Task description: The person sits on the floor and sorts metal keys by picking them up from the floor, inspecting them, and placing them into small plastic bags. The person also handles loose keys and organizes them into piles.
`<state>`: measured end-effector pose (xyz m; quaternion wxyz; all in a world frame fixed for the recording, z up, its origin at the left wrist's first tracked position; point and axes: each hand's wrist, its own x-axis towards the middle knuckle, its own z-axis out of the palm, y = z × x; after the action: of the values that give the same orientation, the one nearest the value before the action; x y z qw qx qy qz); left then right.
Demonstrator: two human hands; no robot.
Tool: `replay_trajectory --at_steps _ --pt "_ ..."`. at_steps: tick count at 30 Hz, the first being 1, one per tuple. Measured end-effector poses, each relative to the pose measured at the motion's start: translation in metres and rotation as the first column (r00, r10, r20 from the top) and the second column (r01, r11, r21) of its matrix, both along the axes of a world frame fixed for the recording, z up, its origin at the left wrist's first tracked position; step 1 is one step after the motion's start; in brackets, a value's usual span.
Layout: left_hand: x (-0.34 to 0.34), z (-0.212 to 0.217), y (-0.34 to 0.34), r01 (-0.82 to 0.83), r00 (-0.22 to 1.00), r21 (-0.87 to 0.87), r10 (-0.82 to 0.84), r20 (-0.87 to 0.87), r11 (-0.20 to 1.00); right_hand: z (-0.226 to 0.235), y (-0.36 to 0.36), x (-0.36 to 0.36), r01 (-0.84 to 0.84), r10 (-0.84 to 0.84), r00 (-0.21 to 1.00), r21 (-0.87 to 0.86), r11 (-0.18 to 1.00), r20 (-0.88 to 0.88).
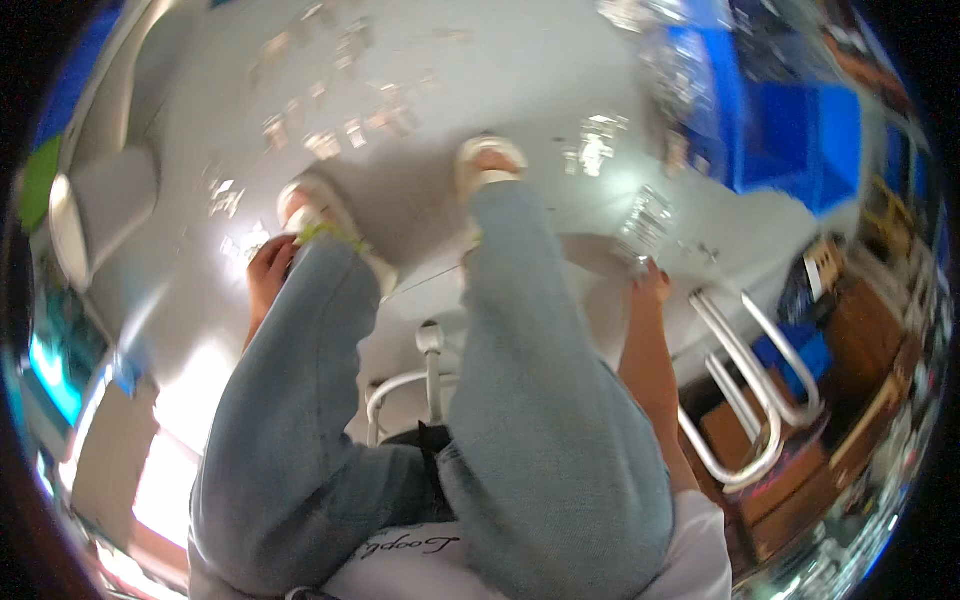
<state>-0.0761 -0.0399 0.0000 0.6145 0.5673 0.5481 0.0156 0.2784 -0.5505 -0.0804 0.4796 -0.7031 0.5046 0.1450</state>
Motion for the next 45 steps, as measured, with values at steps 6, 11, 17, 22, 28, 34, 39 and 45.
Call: replay_trajectory --at_steps 6,11,17,22,28,34,39,45 --pt "-0.043 -0.008 -0.029 0.039 0.968 0.255 0.027 -0.249 0.966 0.008 0.025 -0.027 -0.288 0.288 0.956 0.007 0.957 -0.045" --pt "-0.109 -0.026 -0.084 -0.225 0.915 0.165 0.266 -0.303 0.960 0.029 0.080 -0.052 -0.583 0.587 0.809 0.084 0.808 -0.029" --pt "-0.131 -0.066 -0.089 -0.613 0.700 0.164 0.627 -0.341 0.773 0.036 0.123 -0.070 -0.720 0.731 0.681 0.141 0.680 -0.048" --pt "-0.107 -0.057 -0.033 -0.500 0.640 0.339 0.604 -0.476 0.797 0.030 0.136 -0.076 -0.754 0.767 0.637 0.147 0.640 -0.073" --pt "-0.090 -0.066 -0.009 -0.518 0.659 0.349 0.625 -0.418 0.781 0.030 0.138 -0.080 -0.769 0.778 0.622 0.121 0.628 -0.087" --pt "-0.100 -0.067 0.015 -0.454 0.723 0.424 0.602 -0.339 0.784 0.028 0.139 -0.081 -0.788 0.795 0.598 0.110 0.606 -0.098" --pt "-0.102 -0.072 0.050 -0.057 0.816 0.643 0.407 -0.411 0.764 0.025 0.143 -0.080 -0.801 0.808 0.581 0.111 0.588 -0.092" --pt "-0.081 -0.088 0.029 0.198 0.830 0.635 0.217 -0.514 0.746 0.024 0.144 -0.086 -0.808 0.816 0.571 0.120 0.577 -0.084"
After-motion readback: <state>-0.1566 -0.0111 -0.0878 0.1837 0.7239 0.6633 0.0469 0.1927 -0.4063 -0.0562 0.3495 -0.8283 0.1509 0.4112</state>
